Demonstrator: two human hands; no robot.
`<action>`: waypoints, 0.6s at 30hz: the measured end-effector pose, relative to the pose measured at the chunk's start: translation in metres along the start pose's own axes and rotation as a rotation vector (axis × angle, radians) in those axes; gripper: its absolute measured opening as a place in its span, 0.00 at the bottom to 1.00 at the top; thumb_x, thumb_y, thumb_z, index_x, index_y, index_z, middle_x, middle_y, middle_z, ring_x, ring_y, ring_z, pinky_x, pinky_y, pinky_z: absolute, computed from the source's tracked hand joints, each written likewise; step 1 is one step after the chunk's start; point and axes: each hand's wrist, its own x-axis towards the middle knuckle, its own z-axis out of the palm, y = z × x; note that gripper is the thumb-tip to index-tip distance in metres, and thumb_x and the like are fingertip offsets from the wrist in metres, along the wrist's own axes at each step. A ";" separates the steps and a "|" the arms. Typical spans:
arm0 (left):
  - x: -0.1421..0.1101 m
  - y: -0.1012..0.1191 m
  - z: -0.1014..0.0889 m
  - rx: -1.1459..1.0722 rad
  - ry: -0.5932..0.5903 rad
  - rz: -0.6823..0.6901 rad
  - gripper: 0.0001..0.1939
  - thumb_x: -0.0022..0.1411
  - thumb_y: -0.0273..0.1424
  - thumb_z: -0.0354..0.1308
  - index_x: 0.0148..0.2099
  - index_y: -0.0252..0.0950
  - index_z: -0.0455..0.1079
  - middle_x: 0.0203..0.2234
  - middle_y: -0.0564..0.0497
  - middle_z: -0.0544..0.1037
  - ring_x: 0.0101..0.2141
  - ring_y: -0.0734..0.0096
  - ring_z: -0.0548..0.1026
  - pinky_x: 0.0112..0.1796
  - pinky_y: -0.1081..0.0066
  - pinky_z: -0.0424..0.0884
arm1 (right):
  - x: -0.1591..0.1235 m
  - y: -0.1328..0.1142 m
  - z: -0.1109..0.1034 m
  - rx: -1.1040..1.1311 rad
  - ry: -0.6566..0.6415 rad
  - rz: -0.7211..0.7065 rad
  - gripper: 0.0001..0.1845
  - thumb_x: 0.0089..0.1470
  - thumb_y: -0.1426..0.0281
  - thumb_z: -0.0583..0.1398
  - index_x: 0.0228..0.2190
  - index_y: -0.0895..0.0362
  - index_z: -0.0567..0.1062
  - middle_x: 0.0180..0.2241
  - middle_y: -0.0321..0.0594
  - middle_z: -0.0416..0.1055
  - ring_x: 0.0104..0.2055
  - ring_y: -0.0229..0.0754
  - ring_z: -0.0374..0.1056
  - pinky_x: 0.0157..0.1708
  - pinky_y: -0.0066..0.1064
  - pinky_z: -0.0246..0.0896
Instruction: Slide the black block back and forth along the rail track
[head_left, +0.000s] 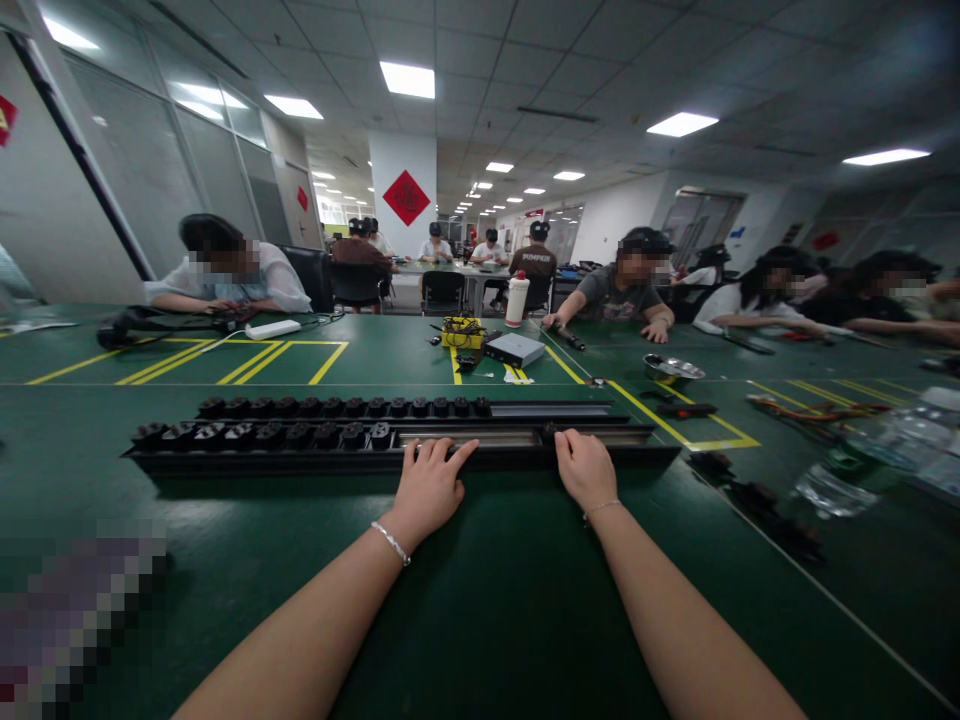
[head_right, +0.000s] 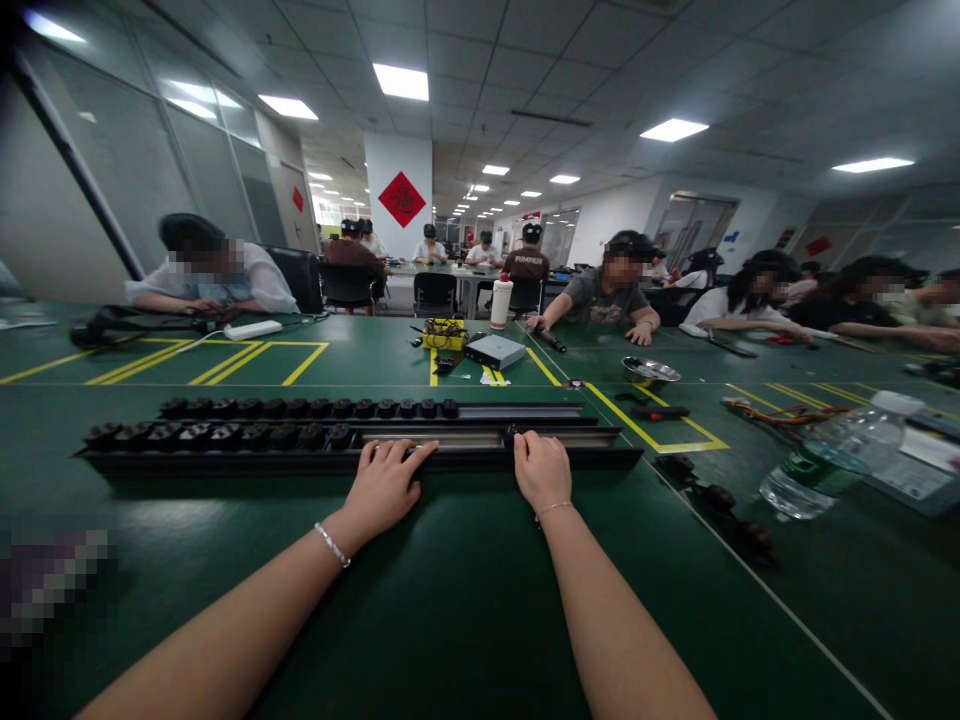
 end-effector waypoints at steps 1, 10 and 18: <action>0.000 0.000 0.000 -0.001 0.001 -0.001 0.32 0.57 0.29 0.52 0.63 0.51 0.53 0.53 0.48 0.67 0.52 0.58 0.64 0.55 0.53 0.50 | 0.000 0.000 0.000 0.000 0.001 0.005 0.20 0.62 0.63 0.45 0.22 0.54 0.67 0.23 0.40 0.70 0.30 0.42 0.63 0.35 0.33 0.48; 0.000 0.000 0.000 -0.005 -0.001 -0.007 0.32 0.56 0.29 0.52 0.63 0.51 0.53 0.53 0.49 0.67 0.52 0.58 0.64 0.55 0.53 0.50 | 0.000 0.000 -0.002 0.004 -0.008 0.042 0.20 0.62 0.63 0.44 0.22 0.54 0.66 0.23 0.40 0.70 0.29 0.42 0.63 0.34 0.33 0.48; 0.000 0.001 0.000 0.004 -0.003 -0.006 0.32 0.57 0.29 0.52 0.63 0.51 0.53 0.53 0.48 0.67 0.52 0.58 0.64 0.54 0.54 0.50 | 0.001 0.002 0.000 -0.022 0.005 0.032 0.21 0.62 0.63 0.45 0.22 0.54 0.67 0.23 0.40 0.70 0.29 0.42 0.63 0.34 0.33 0.48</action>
